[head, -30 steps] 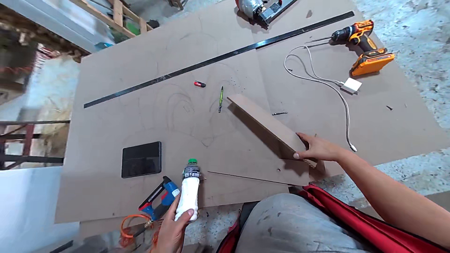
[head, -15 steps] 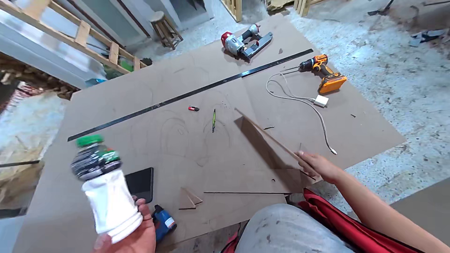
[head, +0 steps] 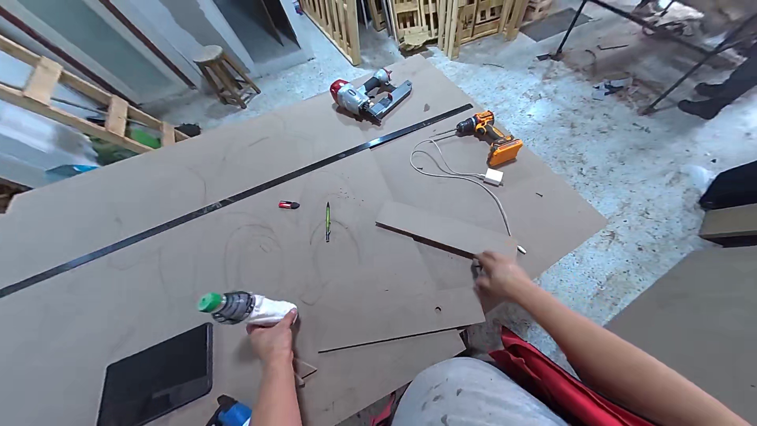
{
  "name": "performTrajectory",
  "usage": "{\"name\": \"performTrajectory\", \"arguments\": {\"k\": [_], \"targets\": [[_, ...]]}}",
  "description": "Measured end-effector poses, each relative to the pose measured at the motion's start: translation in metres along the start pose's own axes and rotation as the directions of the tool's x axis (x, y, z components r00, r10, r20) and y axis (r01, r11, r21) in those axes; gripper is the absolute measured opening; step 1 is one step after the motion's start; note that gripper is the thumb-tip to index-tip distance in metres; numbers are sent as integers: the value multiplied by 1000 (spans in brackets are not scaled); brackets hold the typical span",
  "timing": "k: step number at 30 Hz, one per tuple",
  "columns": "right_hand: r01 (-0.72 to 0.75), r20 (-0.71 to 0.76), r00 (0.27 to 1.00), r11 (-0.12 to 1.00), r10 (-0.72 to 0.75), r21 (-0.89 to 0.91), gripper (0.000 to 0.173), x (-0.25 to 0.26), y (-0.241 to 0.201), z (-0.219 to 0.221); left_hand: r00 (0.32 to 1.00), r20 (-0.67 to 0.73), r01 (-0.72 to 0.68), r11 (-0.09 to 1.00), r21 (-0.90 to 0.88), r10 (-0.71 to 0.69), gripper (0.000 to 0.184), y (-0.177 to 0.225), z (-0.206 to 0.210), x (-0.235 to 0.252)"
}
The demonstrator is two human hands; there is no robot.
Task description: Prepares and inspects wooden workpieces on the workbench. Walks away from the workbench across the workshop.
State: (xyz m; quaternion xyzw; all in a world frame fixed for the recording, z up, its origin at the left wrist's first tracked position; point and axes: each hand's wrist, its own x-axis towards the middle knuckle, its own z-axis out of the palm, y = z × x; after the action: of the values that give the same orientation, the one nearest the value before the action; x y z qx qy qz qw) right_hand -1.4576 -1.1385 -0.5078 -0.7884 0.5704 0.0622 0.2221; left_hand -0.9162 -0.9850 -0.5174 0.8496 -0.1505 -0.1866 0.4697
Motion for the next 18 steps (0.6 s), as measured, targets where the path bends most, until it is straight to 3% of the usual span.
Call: {"name": "performTrajectory", "arguments": {"k": [4,7,10,12,13,14,16,18], "targets": [[138,266,958,987,-112,-79,110,-32,-32,40,995,48,63,944,324,-83,85,-17,-5,-13],[184,217,964,976,-156,-118,105,-35,-35,53,992,51,89,922,377,-117,87,-18,-9,-13],[265,173,954,960,-246,-96,101,-35,-34,36,993,23,101,937,334,-116,87,-12,-14,-33],[298,146,946,953,-289,-49,103,-38,-39,8,999,38,13,949,316,-26,87,2,-21,-67],[300,147,944,954,-296,-7,105,-41,-44,-9,991,101,-119,932,342,90,85,11,-23,-87],[287,168,942,957,-291,50,106,-46,-50,-27,947,220,-303,881,363,235,84,18,-24,-104],[289,156,938,946,-310,144,108,-55,-60,-60,717,545,-661,673,333,435,87,33,-13,-123],[340,106,928,927,-358,160,109,-59,-67,-87,475,800,-827,497,264,366,104,61,12,-131]]}}
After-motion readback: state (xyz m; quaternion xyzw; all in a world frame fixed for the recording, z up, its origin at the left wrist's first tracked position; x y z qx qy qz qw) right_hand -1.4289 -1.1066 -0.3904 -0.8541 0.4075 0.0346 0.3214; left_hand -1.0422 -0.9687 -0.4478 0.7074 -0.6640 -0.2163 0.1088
